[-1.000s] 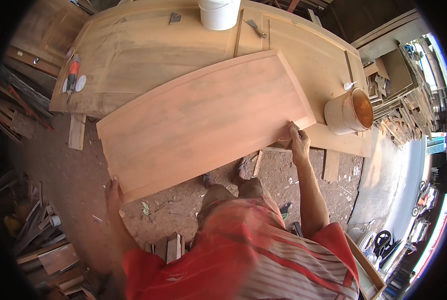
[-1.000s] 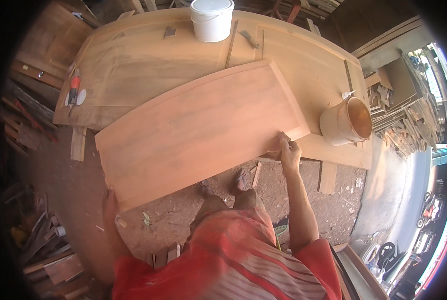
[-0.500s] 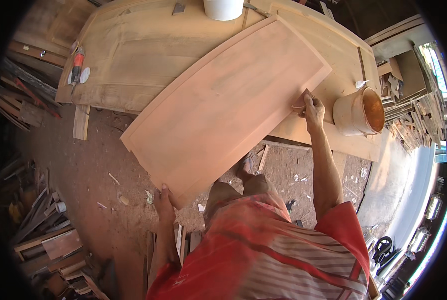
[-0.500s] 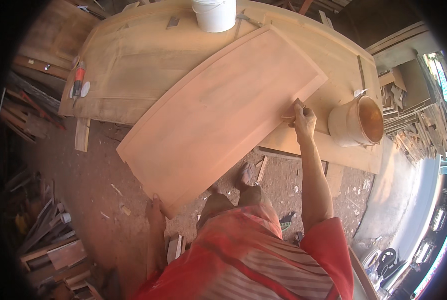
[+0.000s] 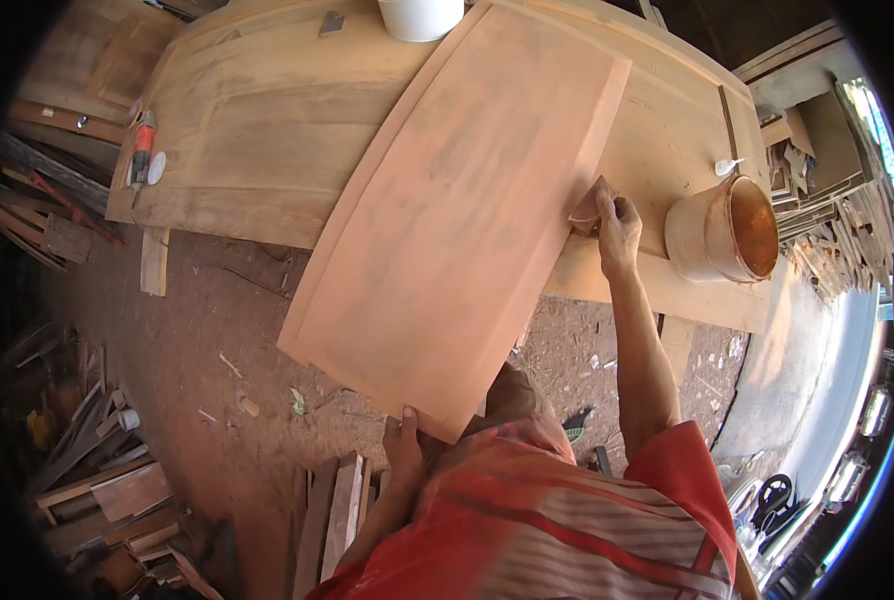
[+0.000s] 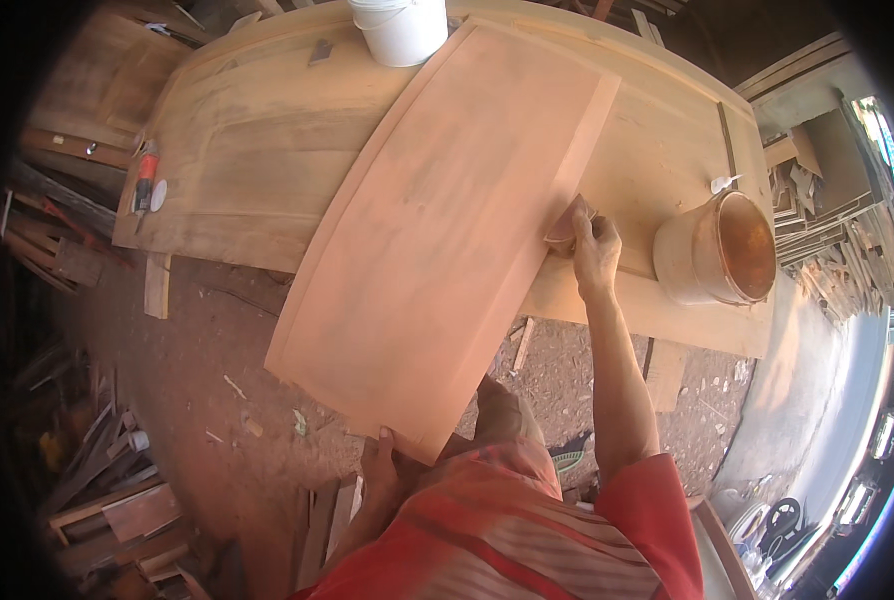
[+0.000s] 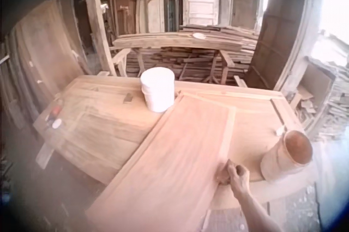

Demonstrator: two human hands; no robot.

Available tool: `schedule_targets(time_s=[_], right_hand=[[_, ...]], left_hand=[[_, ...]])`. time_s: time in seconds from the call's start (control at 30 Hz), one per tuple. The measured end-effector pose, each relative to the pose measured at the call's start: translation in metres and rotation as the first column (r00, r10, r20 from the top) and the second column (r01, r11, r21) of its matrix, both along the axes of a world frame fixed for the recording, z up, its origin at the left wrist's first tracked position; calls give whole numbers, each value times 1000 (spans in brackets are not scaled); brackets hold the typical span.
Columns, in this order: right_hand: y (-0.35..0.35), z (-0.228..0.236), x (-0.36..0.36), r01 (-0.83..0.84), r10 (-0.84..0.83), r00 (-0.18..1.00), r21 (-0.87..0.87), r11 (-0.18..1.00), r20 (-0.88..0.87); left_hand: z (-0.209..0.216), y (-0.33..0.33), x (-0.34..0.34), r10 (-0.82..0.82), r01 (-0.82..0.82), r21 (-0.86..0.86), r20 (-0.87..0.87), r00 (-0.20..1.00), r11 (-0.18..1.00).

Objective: The person picks up a sanding block and a wooden panel, then sands the edges and corners of the panel with the sanding block by hand. They place the panel onto a wooden workbench and sand its edges with the sanding block.

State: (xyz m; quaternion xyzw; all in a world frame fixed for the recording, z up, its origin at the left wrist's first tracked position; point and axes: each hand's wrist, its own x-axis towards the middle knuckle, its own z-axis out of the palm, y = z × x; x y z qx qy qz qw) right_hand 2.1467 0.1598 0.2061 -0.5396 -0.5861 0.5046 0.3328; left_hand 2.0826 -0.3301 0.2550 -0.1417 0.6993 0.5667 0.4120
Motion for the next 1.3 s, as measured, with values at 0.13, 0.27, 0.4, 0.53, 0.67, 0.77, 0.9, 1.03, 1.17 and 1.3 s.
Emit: schedule_targets(time_s=[0.13,0.27,0.4,0.53,0.67,0.77,0.9,1.03,1.17,1.3], right_hand=[[-71,38,-4,-44,41,999,-76,996,-32],[-138,46,28,-145,147,989,-94,985,18],[-206,67,48,-125,111,991,-211,969,-77],[-246,59,69,-68,58,997,-195,978,-55],[-248,34,116,73,-86,994,-178,981,-67],[-235,50,142,253,-252,967,-80,964,24],[-210,65,170,329,-332,938,50,943,103],[-205,62,190,287,-286,918,41,957,276],[-224,86,185,135,-148,902,60,989,405],[-240,68,194,29,-86,868,122,992,490]], left_hand=[[-10,-16,1,85,-134,234,210,974,963],[-39,-40,-43,197,-322,331,360,912,887],[-29,-30,-76,17,-88,440,163,986,894],[-34,-19,-55,12,-108,446,212,977,888],[-45,4,-11,-134,-18,500,267,954,866],[-59,28,14,-266,60,505,346,900,861],[-50,68,34,-393,174,509,363,845,843],[-47,103,49,-398,196,490,351,847,849],[-30,107,36,-558,404,444,302,773,800],[13,112,-9,-895,816,394,41,445,424]])
